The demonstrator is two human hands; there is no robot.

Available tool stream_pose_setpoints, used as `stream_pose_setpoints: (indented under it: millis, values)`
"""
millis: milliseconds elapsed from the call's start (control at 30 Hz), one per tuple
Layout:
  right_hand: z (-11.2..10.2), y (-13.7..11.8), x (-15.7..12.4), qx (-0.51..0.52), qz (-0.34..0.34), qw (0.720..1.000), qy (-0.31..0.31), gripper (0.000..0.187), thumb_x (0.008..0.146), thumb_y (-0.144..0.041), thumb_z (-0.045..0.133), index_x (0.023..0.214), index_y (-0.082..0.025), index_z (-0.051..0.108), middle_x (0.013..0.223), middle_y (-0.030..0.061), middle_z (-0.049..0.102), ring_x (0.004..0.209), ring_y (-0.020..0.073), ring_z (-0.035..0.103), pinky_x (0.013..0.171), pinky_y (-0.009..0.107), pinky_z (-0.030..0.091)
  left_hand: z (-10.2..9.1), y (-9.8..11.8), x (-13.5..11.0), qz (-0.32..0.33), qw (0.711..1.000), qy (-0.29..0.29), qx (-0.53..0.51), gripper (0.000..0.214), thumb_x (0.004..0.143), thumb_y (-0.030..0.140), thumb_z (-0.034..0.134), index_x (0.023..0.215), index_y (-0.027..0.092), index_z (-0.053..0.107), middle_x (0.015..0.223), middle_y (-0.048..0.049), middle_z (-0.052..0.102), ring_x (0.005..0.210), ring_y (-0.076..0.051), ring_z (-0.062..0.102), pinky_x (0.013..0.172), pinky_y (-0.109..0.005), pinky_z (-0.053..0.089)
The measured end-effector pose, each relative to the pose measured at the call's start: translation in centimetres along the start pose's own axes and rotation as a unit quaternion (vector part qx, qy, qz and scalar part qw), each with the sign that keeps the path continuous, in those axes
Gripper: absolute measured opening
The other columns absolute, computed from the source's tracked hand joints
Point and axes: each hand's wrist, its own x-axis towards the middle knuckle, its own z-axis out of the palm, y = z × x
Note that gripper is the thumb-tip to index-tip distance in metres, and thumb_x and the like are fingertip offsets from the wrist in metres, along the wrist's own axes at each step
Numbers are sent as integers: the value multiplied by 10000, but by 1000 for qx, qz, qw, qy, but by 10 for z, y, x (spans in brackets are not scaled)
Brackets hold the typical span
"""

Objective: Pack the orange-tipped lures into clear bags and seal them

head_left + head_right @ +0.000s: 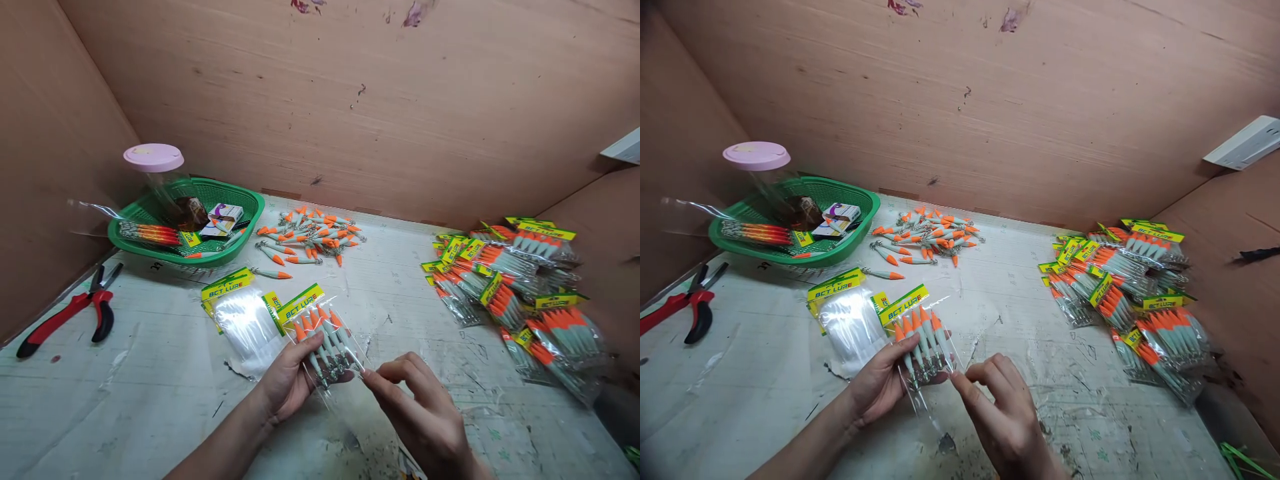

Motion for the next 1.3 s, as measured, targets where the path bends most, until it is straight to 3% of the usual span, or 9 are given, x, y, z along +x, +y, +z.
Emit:
stream_pose_setpoints:
  millis: [133,333,533,633,700,833,967,1100,1300]
  values:
    - [3,-2,3,50,102,992,47,174,814,-86,570,914,-228,563,733,27,553,642,149,548,538,269,472,0,0,-1,-7,1000,-9,6,376,806,210,605,1159,82,584,1026,-175,692,897,-298,679,817,-460,540]
    - [9,0,-2,83,141,987,-7,128,852,-126,530,946,-204,571,780,30,593,676,135,583,589,242,485,4,-3,-4,-8,998,0,64,285,793,198,611,1033,46,631,1004,-183,692,874,-274,677,793,-416,549]
    - [30,-9,-28,90,223,970,20,137,885,-183,482,789,-191,580,641,1,575,561,114,549,514,218,445,-1,-8,1,16,983,27,182,508,783,286,633,1241,131,475,1045,-135,664,856,-227,660,764,-361,535]
    - [46,-15,-41,78,254,963,43,187,887,-189,470,720,-193,555,609,-7,560,534,109,540,484,209,424,-1,-4,-5,103,926,126,341,747,698,304,713,1350,187,366,1077,-114,625,918,-259,642,825,-394,500]
    - [56,-18,-48,65,258,962,56,196,891,-181,458,714,-197,541,611,-7,555,537,112,541,484,210,421,0,-3,-12,186,865,167,435,741,642,291,749,1314,206,448,1161,-123,582,1101,-321,554,967,-445,404]
    - [64,-20,-59,50,247,965,67,155,894,-161,445,780,-203,541,653,2,561,595,129,554,540,227,444,-4,-14,-16,249,778,8,577,607,645,217,732,1232,211,573,1409,-123,432,1381,-330,200,1134,-425,56]
    - [65,-15,-63,40,226,972,50,155,897,-136,424,795,-202,520,669,8,547,613,137,532,558,238,436,-19,-28,0,229,686,-100,683,675,708,204,676,1344,212,448,1495,-112,278,1407,-302,109,1124,-459,-14]
    - [66,-9,-61,11,199,980,26,180,900,-120,403,784,-203,511,689,20,530,640,148,516,577,248,427,-30,-31,9,256,650,-108,707,616,773,249,616,1357,248,421,1501,-88,261,1410,-281,107,1120,-478,-8]
    - [68,-7,-59,-1,205,978,29,175,903,-126,398,782,-203,499,700,24,515,655,154,517,587,249,436,-25,-31,5,264,617,-96,735,573,818,283,560,1368,253,405,1499,-80,276,1407,-274,135,1119,-493,23]
